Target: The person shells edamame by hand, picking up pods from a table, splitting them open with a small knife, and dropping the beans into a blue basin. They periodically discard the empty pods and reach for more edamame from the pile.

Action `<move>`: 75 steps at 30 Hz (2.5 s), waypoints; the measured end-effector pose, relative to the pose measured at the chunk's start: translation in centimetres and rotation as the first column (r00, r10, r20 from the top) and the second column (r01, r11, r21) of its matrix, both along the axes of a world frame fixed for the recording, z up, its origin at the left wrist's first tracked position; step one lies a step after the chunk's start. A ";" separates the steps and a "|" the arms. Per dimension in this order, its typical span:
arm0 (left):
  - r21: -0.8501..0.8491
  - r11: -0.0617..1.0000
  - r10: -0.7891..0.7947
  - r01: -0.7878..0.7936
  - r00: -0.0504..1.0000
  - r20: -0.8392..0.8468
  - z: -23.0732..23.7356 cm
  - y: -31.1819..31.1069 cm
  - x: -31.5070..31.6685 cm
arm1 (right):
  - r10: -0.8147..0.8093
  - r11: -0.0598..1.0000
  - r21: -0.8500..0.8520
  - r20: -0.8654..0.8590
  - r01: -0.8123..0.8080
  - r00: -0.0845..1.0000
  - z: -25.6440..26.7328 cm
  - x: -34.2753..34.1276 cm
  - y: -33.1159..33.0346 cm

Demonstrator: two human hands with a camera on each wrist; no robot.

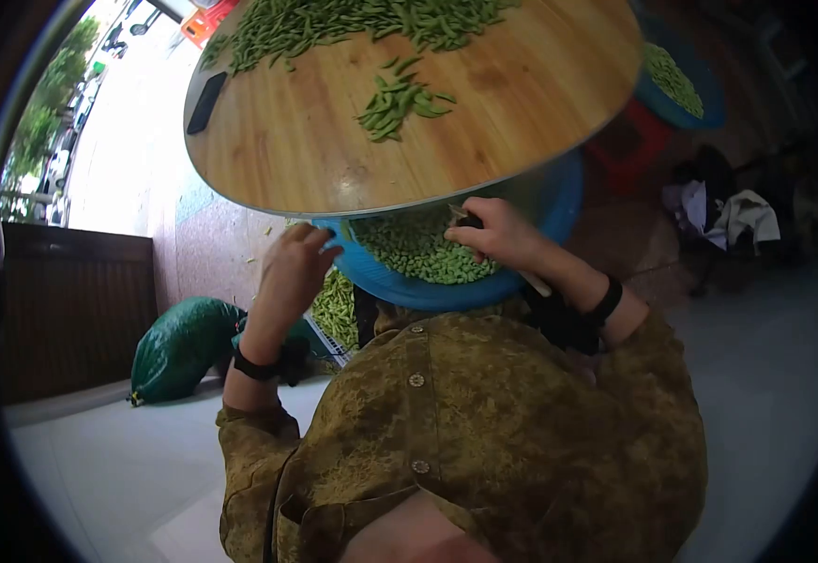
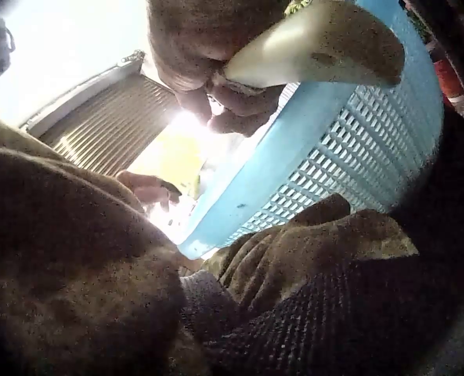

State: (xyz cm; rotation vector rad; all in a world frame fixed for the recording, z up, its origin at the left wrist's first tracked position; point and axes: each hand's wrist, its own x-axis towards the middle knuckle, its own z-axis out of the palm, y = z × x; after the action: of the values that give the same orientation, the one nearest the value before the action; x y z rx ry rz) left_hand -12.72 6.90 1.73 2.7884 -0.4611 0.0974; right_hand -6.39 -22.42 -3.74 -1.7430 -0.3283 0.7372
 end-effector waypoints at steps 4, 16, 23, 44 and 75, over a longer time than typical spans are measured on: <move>-0.219 0.971 -0.055 0.090 0.985 0.162 -0.1 -1.9 6.6 | -0.027 0.993 0.113 0.075 0.018 0.997 -0.5 0.0 0.5; -0.124 0.992 0.012 0.025 0.957 0.290 -4.3 -6.8 19.3 | -0.035 0.958 0.281 -0.077 0.055 0.996 1.2 0.4 -0.8; -0.666 0.746 -0.011 0.005 1.000 -0.005 -1.0 -8.0 12.3 | -0.176 0.824 0.519 -0.145 0.227 0.974 2.5 1.6 0.1; -0.957 0.121 -0.291 -0.265 0.912 -0.290 -3.4 -9.0 6.4 | 0.059 0.695 0.695 -0.310 0.184 0.949 3.2 0.3 1.4; -0.591 0.767 -0.057 0.249 0.944 0.324 -2.2 -8.7 6.3 | 0.238 0.550 0.724 -0.613 0.416 0.753 2.5 0.5 1.2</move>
State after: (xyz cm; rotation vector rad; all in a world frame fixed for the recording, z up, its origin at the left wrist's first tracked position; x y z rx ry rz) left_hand -6.41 -1.81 -0.45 2.0664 -0.5967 0.5283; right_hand -5.91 -21.22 -1.19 -0.4800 -0.0455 0.8649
